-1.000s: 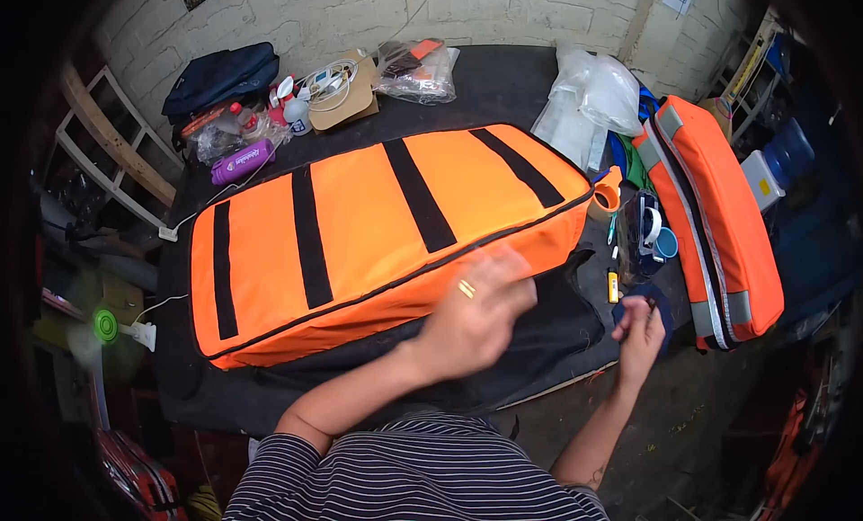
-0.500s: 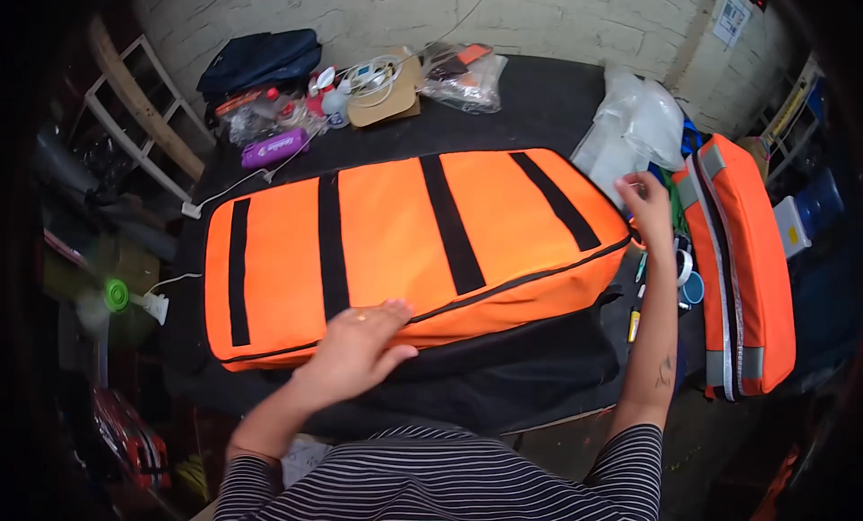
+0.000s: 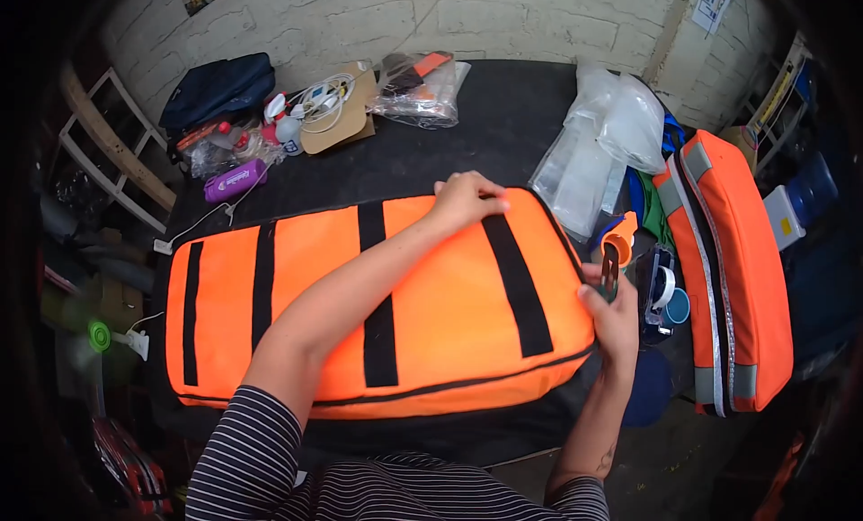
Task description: The person is repairing a zipper on a large orange trauma kit bag using small hand snips.
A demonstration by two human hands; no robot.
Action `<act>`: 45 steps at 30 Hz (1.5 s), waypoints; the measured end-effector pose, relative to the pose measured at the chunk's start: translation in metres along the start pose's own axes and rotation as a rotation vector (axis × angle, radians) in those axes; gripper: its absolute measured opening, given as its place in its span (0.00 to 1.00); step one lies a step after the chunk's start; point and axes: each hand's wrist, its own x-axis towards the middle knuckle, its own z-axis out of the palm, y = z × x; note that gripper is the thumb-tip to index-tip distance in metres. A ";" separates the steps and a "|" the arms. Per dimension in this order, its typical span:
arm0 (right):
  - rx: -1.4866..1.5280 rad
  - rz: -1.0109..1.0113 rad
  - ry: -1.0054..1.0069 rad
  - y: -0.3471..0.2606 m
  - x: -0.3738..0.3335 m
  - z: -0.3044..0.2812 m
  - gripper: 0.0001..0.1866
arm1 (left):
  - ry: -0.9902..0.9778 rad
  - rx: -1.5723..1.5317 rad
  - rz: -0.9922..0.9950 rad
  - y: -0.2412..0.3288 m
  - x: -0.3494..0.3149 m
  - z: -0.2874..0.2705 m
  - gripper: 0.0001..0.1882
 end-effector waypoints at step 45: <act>-0.656 -0.284 -0.544 -0.010 0.123 0.045 0.15 | -0.053 -0.055 -0.024 -0.009 -0.033 0.042 0.04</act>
